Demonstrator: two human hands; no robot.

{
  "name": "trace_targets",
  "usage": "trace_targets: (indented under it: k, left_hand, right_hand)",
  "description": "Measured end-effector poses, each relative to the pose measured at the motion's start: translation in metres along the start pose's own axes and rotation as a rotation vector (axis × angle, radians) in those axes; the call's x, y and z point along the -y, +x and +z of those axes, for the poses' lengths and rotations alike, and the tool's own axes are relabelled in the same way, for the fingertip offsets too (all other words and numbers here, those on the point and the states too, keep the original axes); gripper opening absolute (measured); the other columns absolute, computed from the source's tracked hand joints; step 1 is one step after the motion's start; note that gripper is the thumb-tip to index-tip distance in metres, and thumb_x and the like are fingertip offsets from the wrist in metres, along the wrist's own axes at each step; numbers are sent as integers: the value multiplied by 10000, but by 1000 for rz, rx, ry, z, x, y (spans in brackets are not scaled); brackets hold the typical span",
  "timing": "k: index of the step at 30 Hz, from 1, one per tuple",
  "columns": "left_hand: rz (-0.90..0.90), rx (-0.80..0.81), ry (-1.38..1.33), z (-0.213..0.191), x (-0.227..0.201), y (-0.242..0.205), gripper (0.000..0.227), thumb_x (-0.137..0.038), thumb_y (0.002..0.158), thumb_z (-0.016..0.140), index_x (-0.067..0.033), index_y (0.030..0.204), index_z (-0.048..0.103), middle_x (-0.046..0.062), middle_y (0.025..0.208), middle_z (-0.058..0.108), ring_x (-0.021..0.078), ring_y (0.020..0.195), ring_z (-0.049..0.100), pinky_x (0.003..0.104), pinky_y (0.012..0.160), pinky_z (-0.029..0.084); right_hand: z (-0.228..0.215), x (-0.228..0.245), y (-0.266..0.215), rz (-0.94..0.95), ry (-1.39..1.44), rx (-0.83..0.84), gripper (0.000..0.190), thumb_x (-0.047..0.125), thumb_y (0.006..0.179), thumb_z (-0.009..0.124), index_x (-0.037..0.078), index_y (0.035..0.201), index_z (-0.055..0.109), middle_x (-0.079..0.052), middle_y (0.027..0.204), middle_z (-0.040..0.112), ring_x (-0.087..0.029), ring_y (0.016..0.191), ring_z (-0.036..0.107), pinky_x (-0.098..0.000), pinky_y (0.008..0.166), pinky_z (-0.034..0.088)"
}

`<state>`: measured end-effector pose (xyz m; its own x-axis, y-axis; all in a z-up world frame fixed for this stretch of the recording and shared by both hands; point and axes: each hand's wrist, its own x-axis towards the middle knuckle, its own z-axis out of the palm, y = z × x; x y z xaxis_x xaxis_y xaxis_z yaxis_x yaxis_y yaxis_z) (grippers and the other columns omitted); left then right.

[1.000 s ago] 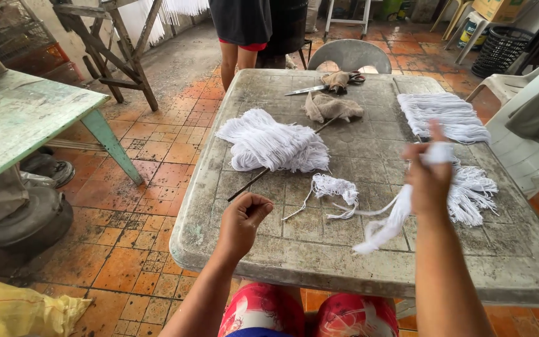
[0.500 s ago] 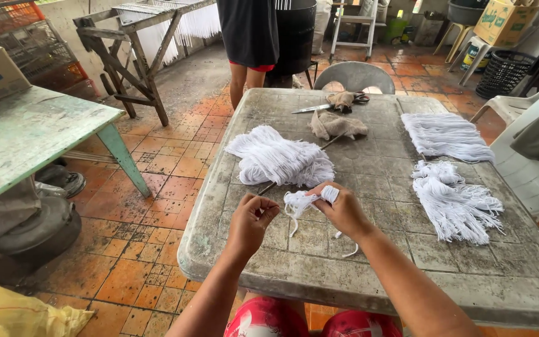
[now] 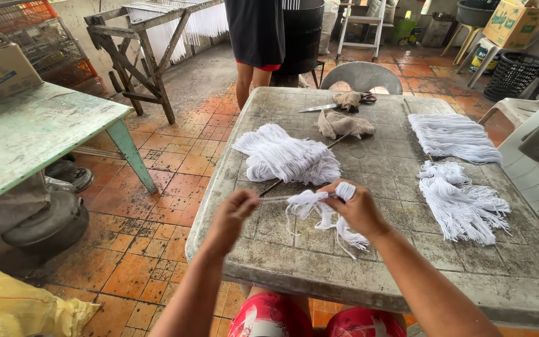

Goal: The person is tying together bundles of white cotton wicks using thin white string at a steady, efficient pace.

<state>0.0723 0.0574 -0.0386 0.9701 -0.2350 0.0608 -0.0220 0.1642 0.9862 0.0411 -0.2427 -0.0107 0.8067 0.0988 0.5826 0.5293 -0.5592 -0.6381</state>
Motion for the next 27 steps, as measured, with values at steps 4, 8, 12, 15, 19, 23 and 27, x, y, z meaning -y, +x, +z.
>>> trace_targets:
  k: [4, 8, 12, 15, 19, 23, 27]
  left_hand:
    - [63, -208, -268, -57, -29, -21, 158, -134, 1072, 518, -60, 1034, 653, 111, 985, 652, 247, 935, 625, 347, 907, 472]
    - [282, -522, -252, -100, -101, -46, 125, -54, 1019, 559, -96, 943, 649, 97, 907, 674, 180, 819, 641, 281, 786, 561]
    - [559, -810, -457, -142, -140, -52, 99, -160, 1158, 520, -134, 1082, 578, 42, 909, 685, 160, 753, 672, 281, 658, 610]
    - [528, -741, -345, -106, -154, -49, 242, -67, 1179, 463, -177, 1015, 602, 1, 820, 657, 132, 718, 648, 266, 603, 563]
    - [499, -510, -430, -20, -111, -27, 273, -52, 1091, 466, -107, 847, 574, 166, 675, 590, 318, 640, 667, 360, 646, 555]
    - [7, 61, -377, 34, -57, -16, 176, -273, 951, 698, -171, 825, 627, 149, 1337, 656, 393, 1428, 461, 726, 1094, 252]
    - [-70, 190, -543, 71, -19, -7, 134, -305, 979, 667, -216, 897, 607, 95, 1505, 567, 361, 1400, 436, 639, 1051, 244]
  right_hand:
    - [-19, -46, -10, 114, -109, -48, 118, 102, 829, 846, 68, 933, 802, -141, 837, 784, -286, 757, 760, -380, 739, 575]
    - [-42, -91, -11, 375, -303, -41, 215, 190, 886, 802, 52, 1049, 774, -140, 792, 754, -206, 561, 649, -312, 542, 528]
    - [-48, -120, -6, 524, -421, -22, 325, 245, 907, 802, 137, 1210, 757, -80, 716, 702, -141, 473, 510, -292, 399, 420]
    - [-37, -43, 7, 522, -392, 22, 901, 245, 819, 814, 71, 1570, 349, -279, 1528, 382, -390, 1332, 495, -397, 1014, 540]
    - [6, -32, -11, 202, -274, -161, 395, 310, 824, 893, 146, 1155, 753, -92, 937, 782, -203, 478, 574, -370, 484, 478]
    - [37, 32, -18, 495, 569, 22, 160, 103, 919, 723, 24, 1055, 750, -135, 917, 797, -59, 504, 538, -173, 400, 432]
    - [58, 46, -21, 464, 753, -29, 377, 83, 890, 764, -53, 1235, 693, -212, 1080, 779, -140, 574, 686, -194, 357, 476]
